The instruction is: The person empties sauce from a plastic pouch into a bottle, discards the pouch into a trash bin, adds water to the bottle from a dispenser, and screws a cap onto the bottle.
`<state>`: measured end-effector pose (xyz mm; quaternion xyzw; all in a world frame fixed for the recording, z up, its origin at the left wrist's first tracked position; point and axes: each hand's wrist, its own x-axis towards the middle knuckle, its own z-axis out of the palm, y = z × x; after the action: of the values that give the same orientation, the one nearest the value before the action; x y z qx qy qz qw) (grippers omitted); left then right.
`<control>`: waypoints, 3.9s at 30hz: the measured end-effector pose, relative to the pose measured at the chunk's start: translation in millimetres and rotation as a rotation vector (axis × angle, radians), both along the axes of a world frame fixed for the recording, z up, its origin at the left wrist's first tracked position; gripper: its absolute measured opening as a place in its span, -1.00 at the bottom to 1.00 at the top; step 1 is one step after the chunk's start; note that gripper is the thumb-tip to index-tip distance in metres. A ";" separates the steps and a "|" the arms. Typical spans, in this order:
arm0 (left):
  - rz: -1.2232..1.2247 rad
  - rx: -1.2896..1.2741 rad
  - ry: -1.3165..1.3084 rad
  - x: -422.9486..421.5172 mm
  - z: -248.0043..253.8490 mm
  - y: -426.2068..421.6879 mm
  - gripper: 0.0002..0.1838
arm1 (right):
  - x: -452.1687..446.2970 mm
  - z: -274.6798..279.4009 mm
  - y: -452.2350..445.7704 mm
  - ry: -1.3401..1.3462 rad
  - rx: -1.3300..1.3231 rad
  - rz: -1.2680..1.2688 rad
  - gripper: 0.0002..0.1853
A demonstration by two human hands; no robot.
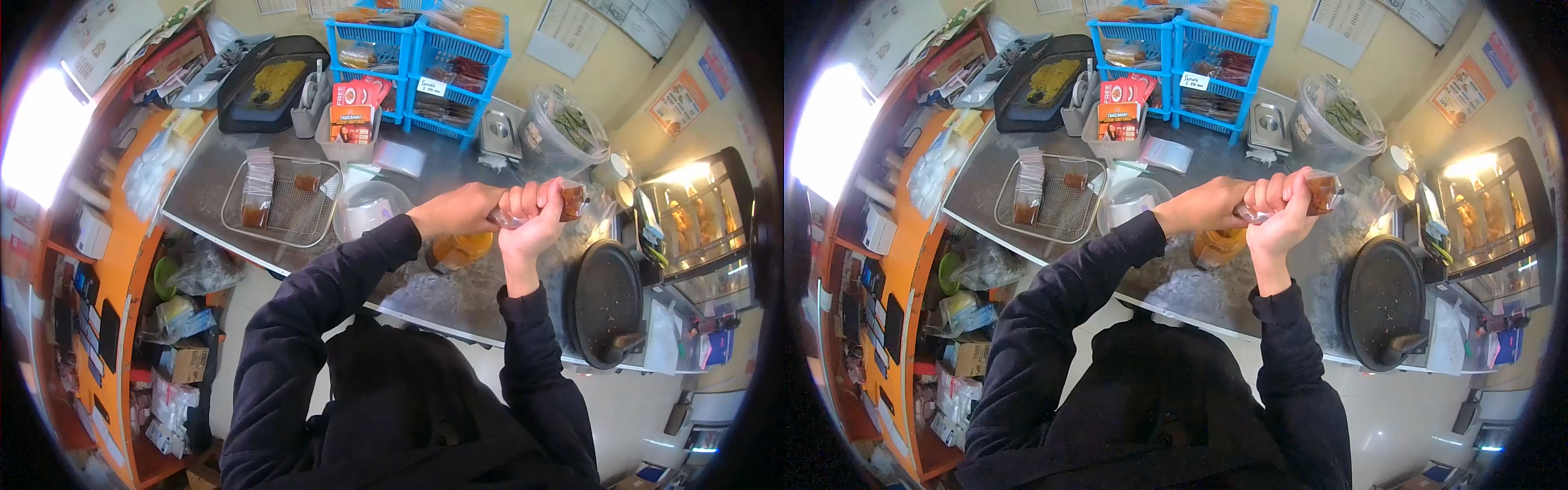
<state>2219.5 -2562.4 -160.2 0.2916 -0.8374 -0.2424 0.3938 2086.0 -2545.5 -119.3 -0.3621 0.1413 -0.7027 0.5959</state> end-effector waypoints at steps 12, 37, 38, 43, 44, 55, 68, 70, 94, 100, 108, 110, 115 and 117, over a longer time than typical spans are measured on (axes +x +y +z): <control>-0.002 0.076 -0.011 22.3 17.1 11.5 -0.41 | -18.1 2.6 -12.4 -0.159 0.125 -0.018 -0.58; 0.083 -0.075 0.067 30.2 1.6 14.4 -0.73 | -8.9 12.7 3.0 0.000 -0.128 0.150 -0.63; 0.080 -0.079 0.054 29.6 2.8 14.6 -0.73 | -8.5 12.7 2.7 -0.004 -0.119 0.152 -0.64; 0.074 -0.109 0.009 28.5 -0.6 13.6 -0.76 | -9.3 9.9 1.1 -0.022 -0.092 0.185 -0.64; 0.079 -0.118 -0.014 29.6 0.8 14.8 -0.76 | -9.3 8.8 0.7 -0.027 -0.099 0.195 -0.65; 0.083 -0.174 -0.026 30.7 8.0 13.5 -0.84 | -11.6 7.3 1.5 0.076 -0.352 0.314 -0.68; 0.091 -0.264 -0.043 26.0 6.8 16.9 -0.85 | -16.0 4.1 1.0 0.138 -0.459 0.369 -0.67; 0.097 -0.259 -0.054 27.1 3.8 16.1 -0.83 | -15.3 1.1 0.5 0.139 -0.458 0.360 -0.67; 0.384 0.377 0.355 -87.9 -87.7 162.5 -0.58 | -108.2 -122.3 40.2 -0.820 0.951 -0.337 -0.47; 0.266 0.621 0.575 -135.1 -58.3 157.1 -0.50 | -106.6 -152.8 143.6 -0.348 0.632 -0.063 -0.46; -0.069 0.985 0.924 -131.5 -50.3 160.8 -0.62 | -139.4 -160.8 222.7 0.257 0.567 -0.361 -0.07; 0.004 0.847 0.705 -127.0 -59.7 160.4 -0.64 | -157.3 -148.2 210.2 0.607 0.372 -0.431 -0.16; 0.207 0.519 0.377 -133.6 -57.6 177.1 -0.75 | -150.2 -109.5 176.6 0.709 0.360 -0.474 -0.64; 0.376 0.441 0.271 -130.0 -64.0 179.3 -0.79 | -150.2 -105.4 162.6 0.655 0.390 -0.609 -0.69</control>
<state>2089.5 -2383.1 -224.2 0.4849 -0.6360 -0.3776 0.4667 1935.8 -2382.9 -224.7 -0.3878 0.5500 -0.6546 0.3443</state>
